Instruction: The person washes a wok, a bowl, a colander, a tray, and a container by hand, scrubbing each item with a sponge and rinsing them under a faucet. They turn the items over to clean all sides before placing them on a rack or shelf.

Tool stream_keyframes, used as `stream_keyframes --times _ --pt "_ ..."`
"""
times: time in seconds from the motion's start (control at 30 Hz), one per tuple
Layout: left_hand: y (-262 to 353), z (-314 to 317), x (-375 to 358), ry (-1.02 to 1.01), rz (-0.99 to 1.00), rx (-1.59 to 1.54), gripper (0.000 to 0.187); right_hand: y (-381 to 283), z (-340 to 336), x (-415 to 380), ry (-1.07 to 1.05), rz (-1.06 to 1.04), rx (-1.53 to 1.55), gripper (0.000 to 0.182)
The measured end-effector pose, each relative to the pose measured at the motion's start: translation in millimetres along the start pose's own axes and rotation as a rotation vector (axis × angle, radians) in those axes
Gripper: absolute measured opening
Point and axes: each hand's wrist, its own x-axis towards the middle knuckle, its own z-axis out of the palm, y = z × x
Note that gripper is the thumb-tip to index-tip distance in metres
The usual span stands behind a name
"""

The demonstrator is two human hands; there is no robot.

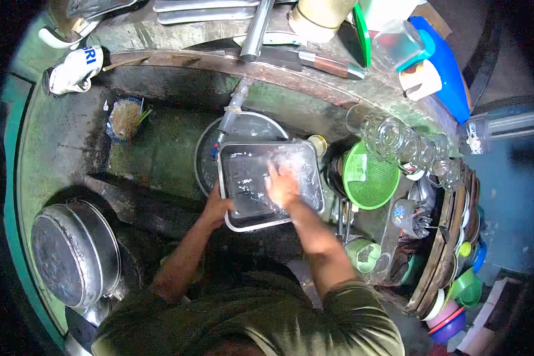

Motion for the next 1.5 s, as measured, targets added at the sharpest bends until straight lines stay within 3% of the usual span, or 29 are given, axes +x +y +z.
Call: stream_keyframes --times 0.07,0.1,0.13,0.2,0.27,0.33,0.37,0.4,0.47,0.53,0.6,0.67,0.83,0.93,0.97,1.07,1.1,1.13,1.17,1.2,1.23,1.27,1.3,1.4,1.47,1.5 --pt "2 -9 5 0.005 0.080 0.018 0.097 8 -38 -27 0.089 0.072 -0.376 0.068" --pt "10 -6 6 -0.013 0.084 0.105 0.099 36 -28 -31 0.231 0.072 -0.461 0.074" --pt "21 -3 3 -0.026 0.083 0.191 0.102 70 -16 -31 0.343 0.020 -0.364 0.079" --pt "52 27 -15 -0.004 -0.006 0.328 0.103 87 2 -43 0.597 0.180 -0.025 0.074" --pt "55 51 -17 -0.074 0.305 0.558 0.102 112 31 -42 0.686 0.421 0.267 0.061" --pt "44 63 -18 -0.040 0.459 0.890 0.102 166 81 -32 0.341 0.295 0.445 0.046" --pt "72 84 -33 -0.068 0.112 0.947 0.103 177 106 -34 0.503 0.370 0.353 0.031" --pt "60 88 -32 -0.093 0.536 0.912 0.103 170 103 -35 0.480 0.398 0.465 0.029" --pt "47 103 -41 -0.075 0.308 0.954 0.101 158 91 -30 0.407 0.415 0.724 0.026" --pt "36 116 -47 -0.144 0.485 0.969 0.100 145 75 -25 0.318 0.427 0.991 0.023" --pt "34 135 -60 -0.232 0.480 0.996 0.095 136 56 -22 0.251 0.450 1.200 0.020" --pt "27 143 -68 -0.244 0.628 1.050 0.095 128 38 -26 0.215 0.464 1.327 0.017" --pt "22 139 -94 -0.333 0.704 1.148 0.096 116 -4 -40 0.345 0.426 1.432 0.011" --pt "16 109 -88 -0.322 0.761 1.062 0.094 114 -22 -38 0.461 0.400 1.318 0.009" --pt "1 95 -80 -0.234 0.702 0.997 0.097 116 -24 -36 0.491 0.384 1.236 0.009" --pt "-37 38 -42 0.079 0.582 0.376 0.093 154 -10 -17 0.555 0.254 0.866 0.010" --pt "-51 4 -24 0.057 0.366 0.157 0.090 164 -5 -14 0.533 0.162 0.722 0.010" --pt "-24 -12 -25 0.074 0.043 0.039 0.083 171 -2 -14 0.511 0.073 0.576 0.013" --pt "-44 -33 0 0.119 0.003 -0.182 0.078 152 -14 -19 0.477 0.168 0.308 0.017" --pt "-44 -47 10 0.149 -0.062 -0.137 0.076 108 -37 -28 0.436 0.262 0.038 0.021" --pt "-31 -46 8 0.149 -0.058 -0.190 0.081 70 -54 -31 0.291 0.400 0.045 0.037" --pt "-15 -42 5 0.149 -0.052 -0.241 0.086 43 -52 -34 0.396 0.291 -0.263 0.053" --pt "-9 -44 7 0.146 -0.023 -0.244 0.087 25 -51 -28 0.380 0.220 -0.283 0.068" --pt "-1 -52 1 0.070 0.077 -0.241 0.088 -31 -39 -7 0.121 -0.066 -0.556 0.074" --pt "3 -41 -17 0.210 0.108 -0.098 0.079 -52 -6 29 0.132 0.016 -0.293 0.076" --pt "15 -28 -31 0.120 0.187 -0.162 0.083 -67 11 46 0.266 0.158 -0.211 0.077"
